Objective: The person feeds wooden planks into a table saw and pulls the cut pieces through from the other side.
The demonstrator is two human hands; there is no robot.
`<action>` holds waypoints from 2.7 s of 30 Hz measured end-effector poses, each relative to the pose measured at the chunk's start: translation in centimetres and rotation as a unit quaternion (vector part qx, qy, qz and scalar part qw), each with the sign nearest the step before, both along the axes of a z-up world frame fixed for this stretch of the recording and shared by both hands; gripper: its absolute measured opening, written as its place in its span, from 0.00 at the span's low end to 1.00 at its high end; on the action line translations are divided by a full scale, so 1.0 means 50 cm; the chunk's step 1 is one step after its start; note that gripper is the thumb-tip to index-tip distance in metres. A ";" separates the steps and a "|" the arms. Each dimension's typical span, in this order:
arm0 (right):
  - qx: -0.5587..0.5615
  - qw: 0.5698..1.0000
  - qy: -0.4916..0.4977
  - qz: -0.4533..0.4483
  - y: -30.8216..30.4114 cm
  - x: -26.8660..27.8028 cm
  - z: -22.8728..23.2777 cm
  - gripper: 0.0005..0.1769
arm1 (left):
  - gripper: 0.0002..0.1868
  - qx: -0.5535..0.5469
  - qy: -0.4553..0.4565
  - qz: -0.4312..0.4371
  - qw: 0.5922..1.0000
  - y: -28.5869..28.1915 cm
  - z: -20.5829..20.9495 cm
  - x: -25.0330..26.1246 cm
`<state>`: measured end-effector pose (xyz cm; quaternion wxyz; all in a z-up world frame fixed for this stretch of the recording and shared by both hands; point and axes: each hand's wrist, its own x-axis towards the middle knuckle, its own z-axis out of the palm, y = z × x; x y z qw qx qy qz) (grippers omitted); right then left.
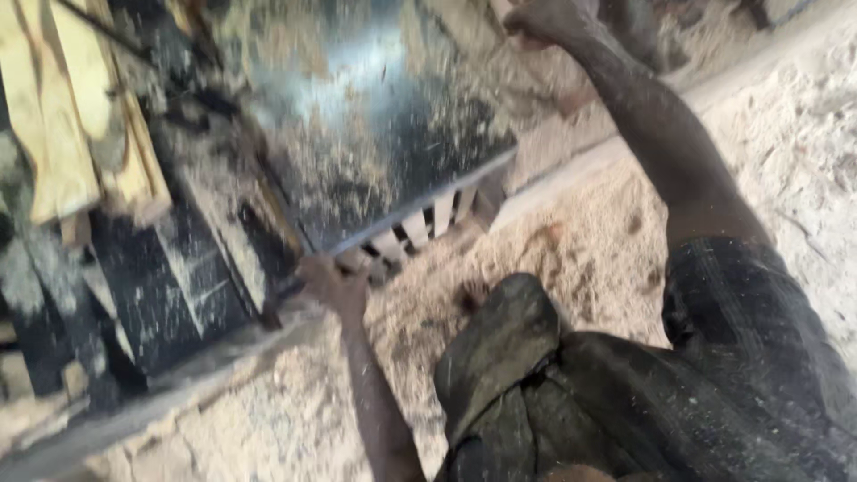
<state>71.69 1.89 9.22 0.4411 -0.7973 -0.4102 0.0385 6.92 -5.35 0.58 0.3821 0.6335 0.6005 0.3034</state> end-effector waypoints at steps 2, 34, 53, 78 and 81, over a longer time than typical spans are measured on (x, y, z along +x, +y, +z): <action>0.033 0.989 0.117 0.080 -0.066 -0.161 -0.089 0.35 | 0.37 -0.181 -0.072 -0.076 0.978 -0.021 -0.073 0.032; -0.096 0.861 0.238 0.439 -0.183 -1.239 -0.257 0.69 | 0.28 -0.265 -0.482 0.167 0.818 -0.580 -0.022 -0.200; -0.018 0.864 0.177 0.470 -0.011 -1.153 -0.282 0.46 | 0.35 0.145 -0.168 0.033 0.975 -0.242 0.029 -0.148; -0.162 0.935 -0.190 0.253 0.319 -0.763 -0.130 0.59 | 0.32 0.237 0.166 0.003 0.957 0.230 0.052 -0.078; -0.176 0.973 -0.113 0.098 0.347 -0.427 -0.155 0.60 | 0.47 0.088 0.368 0.018 0.926 0.090 0.039 -0.074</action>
